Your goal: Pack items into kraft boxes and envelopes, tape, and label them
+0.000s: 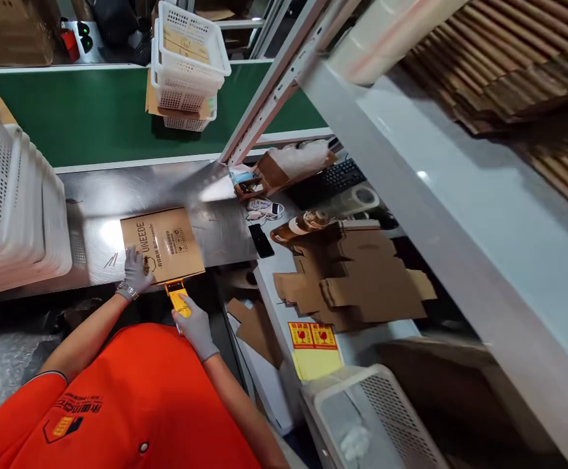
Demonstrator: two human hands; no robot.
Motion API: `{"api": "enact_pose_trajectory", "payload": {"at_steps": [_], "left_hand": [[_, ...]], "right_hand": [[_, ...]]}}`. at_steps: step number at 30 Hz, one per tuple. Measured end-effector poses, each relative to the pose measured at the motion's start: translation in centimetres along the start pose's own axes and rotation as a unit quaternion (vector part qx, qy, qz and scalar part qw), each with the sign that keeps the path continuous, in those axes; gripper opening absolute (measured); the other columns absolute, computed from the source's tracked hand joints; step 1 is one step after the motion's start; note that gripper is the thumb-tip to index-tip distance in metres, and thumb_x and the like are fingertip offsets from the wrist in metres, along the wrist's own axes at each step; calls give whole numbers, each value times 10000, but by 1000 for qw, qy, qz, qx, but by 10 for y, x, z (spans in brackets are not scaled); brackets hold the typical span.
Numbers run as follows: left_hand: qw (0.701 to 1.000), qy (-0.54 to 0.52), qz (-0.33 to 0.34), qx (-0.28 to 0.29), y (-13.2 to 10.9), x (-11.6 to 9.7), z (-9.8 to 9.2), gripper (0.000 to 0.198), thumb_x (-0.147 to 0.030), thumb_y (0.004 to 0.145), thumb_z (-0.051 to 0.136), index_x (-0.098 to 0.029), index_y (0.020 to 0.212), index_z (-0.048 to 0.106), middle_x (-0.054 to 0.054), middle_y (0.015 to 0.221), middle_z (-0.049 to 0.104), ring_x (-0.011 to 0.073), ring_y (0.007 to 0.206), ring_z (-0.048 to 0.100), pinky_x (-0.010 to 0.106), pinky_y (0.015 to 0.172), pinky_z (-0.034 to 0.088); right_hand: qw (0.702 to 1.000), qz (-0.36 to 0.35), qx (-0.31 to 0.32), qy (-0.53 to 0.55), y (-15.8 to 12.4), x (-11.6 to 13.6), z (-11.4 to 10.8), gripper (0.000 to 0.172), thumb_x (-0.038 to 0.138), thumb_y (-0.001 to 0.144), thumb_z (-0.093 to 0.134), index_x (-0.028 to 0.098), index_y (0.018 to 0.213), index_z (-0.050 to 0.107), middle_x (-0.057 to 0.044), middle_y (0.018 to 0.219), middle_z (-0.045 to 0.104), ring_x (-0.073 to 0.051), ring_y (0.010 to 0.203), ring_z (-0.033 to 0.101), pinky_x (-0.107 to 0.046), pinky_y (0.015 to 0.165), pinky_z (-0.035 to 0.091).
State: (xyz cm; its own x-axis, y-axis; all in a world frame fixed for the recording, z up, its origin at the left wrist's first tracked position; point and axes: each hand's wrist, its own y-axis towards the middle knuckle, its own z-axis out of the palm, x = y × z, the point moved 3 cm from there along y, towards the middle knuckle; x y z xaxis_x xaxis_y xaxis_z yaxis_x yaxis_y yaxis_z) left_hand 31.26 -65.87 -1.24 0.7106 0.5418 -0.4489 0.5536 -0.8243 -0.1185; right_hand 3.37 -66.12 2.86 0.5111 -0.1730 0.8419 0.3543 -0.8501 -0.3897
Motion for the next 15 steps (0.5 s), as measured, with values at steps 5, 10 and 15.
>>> {"api": "enact_pose_trajectory", "payload": {"at_steps": [5, 10, 15], "left_hand": [[959, 115, 211, 147, -9, -22, 11, 1295, -523, 707, 1020, -208, 1823, 444, 253, 1946, 216, 579, 1791, 118, 769, 1432, 43], [957, 141, 203, 150, 6, -22, 16, 980, -631, 871, 888, -290, 1740, 589, 206, 1935, 292, 556, 1790, 174, 777, 1427, 46], [954, 158, 209, 148, 1, -23, 17, 871, -603, 913, 837, -281, 1697, 638, 196, 1921, 337, 539, 1785, 218, 783, 1427, 44]], "right_hand": [[1000, 9, -2, 0, -3, -15, 3, 683, 477, 827, 768, 187, 1443, 818, -96, 1107, 907, -270, 889, 856, -357, 794, 698], [998, 2, -13, -56, -4, -40, 5, 630, 421, 855, 770, 256, 1461, 823, -81, 1154, 909, -266, 947, 867, -354, 860, 693], [997, -14, -18, -80, 7, -58, 12, 610, 392, 856, 773, 291, 1455, 829, -55, 1095, 916, -251, 909, 863, -332, 852, 693]]}}
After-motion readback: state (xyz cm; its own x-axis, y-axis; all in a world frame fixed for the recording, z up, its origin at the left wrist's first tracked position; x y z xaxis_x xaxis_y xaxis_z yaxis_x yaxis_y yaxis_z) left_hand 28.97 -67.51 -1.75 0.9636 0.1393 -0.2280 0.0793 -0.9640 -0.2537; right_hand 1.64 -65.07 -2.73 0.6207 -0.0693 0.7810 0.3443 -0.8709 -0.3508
